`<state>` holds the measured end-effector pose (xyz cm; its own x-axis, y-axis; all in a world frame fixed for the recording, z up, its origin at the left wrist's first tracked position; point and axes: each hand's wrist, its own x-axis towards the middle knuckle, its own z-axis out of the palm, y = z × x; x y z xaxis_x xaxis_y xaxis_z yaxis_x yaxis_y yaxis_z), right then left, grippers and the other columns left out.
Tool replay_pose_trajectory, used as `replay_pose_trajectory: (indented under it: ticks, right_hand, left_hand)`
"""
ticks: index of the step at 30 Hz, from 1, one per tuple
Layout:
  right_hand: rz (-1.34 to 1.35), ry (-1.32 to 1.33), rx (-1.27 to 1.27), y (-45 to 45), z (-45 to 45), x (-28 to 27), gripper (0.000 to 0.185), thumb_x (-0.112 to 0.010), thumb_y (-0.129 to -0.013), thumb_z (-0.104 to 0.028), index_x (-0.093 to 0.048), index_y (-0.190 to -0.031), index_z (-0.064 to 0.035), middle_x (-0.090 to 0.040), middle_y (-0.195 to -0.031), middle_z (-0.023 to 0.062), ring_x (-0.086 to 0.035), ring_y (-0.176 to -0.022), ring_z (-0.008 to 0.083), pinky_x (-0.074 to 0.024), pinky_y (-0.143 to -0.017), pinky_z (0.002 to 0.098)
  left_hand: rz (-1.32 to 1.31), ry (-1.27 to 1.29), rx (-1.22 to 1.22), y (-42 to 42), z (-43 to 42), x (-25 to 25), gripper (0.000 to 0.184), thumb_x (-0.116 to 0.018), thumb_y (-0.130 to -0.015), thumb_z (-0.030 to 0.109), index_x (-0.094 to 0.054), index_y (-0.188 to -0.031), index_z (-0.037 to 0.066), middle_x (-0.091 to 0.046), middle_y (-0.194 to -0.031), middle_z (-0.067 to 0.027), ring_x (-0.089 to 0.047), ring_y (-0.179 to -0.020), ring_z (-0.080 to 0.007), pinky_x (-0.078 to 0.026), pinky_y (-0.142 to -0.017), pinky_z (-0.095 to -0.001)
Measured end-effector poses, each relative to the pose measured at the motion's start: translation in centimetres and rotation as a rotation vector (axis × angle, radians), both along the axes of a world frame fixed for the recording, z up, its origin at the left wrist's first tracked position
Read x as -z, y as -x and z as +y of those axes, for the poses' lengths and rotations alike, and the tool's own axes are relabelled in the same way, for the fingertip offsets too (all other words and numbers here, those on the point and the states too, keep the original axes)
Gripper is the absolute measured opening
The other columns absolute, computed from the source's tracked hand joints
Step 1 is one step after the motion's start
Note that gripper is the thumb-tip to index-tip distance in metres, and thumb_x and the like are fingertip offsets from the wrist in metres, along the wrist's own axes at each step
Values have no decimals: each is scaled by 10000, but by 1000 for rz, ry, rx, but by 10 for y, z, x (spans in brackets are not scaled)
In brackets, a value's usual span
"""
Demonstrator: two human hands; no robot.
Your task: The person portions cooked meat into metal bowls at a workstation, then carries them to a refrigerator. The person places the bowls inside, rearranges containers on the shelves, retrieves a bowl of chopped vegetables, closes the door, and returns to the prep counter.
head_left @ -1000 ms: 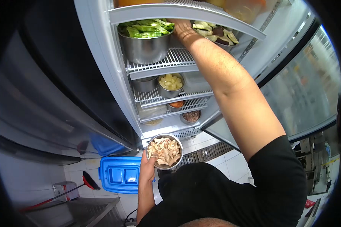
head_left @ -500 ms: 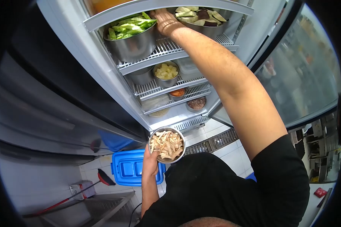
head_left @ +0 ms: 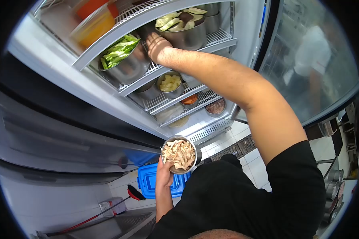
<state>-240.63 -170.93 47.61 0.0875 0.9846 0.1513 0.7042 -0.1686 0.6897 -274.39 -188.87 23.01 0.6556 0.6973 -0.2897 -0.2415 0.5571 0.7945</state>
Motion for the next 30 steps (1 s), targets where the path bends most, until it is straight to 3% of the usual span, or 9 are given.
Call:
replay_pose_trajectory:
  ticks: [5,7,10,13,16,17,18,22,30]
  right_hand:
    - [396,103,-155,5,-37,-38,410,-632,-910,-167,-701,-1264,27,-611,-1428,206,-568,-1340,337,-437,-1119,419]
    - [280,106,-395,7,-66,-43,333,-690,-828,-224,-790,-1055,-1,-649,-1373,199,-603,-1288,343,-459,-1099,420]
    - [28,-117,-351,12,-84,-49,523,-727,-822,-195,-675,-1292,28,-526,-1503,252,-501,-1410,362,-364,-1195,449]
    - [10,-60,-138,10,-40,-69,959,-873,-747,-288,-435,-1538,30,-328,-1654,230,-290,-1549,343,-242,-1252,472]
    - [247,-6,-77,6,-29,-95,886,-872,-780,-354,-491,-1482,30,-468,-1592,147,-446,-1467,272,-349,-1197,433]
    - [317,-27,-50,3,-19,-97,899,-888,-759,-402,-518,-1477,-6,-516,-1557,131,-496,-1429,263,-394,-1167,450]
    - [307,-90,-96,-2,-12,-97,705,-877,-775,-326,-619,-1392,-101,-585,-1490,66,-549,-1370,226,-444,-1108,419]
    - [472,-802,-243,-20,102,-62,444,-720,-924,-253,-682,-1363,-196,-618,-1464,50,-583,-1343,236,-469,-1099,422]
    - [385,-656,-231,-59,93,-89,426,-646,-960,-275,-666,-1372,-168,-607,-1468,82,-576,-1346,268,-452,-1117,429]
  left_hand:
    - [32,-9,-58,-10,-9,-13,672,-444,-829,-95,-373,-1496,-49,-534,-1453,-208,-558,-1330,-303,-442,-1139,-405]
    - [36,-18,-74,-18,-15,-23,686,-439,-828,-83,-363,-1509,-45,-520,-1470,-216,-541,-1352,-314,-428,-1155,-414]
    - [49,-39,-111,-36,-27,-37,708,-433,-822,-67,-346,-1524,-45,-506,-1485,-224,-519,-1375,-330,-410,-1173,-430]
    - [43,-24,-155,-53,-34,-44,702,-438,-820,-74,-352,-1517,-51,-509,-1482,-225,-532,-1362,-337,-419,-1167,-433]
    - [-25,-13,-206,-63,-45,-47,697,-446,-819,-83,-363,-1511,-46,-513,-1478,-224,-539,-1354,-332,-428,-1159,-429]
    - [-43,-1,-217,-65,-46,-44,695,-447,-820,-87,-366,-1509,-43,-515,-1475,-221,-541,-1352,-329,-430,-1157,-428]
    - [-65,9,-229,-66,-46,-39,693,-449,-821,-90,-370,-1507,-41,-518,-1473,-218,-542,-1350,-327,-433,-1155,-426]
    - [-110,20,-299,-63,-40,-23,660,-477,-839,-88,-404,-1492,-28,-559,-1437,-181,-566,-1318,-283,-448,-1129,-392]
    - [-124,24,-365,-12,-30,7,584,-517,-869,-84,-464,-1446,-14,-606,-1368,-132,-589,-1257,-222,-466,-1083,-353]
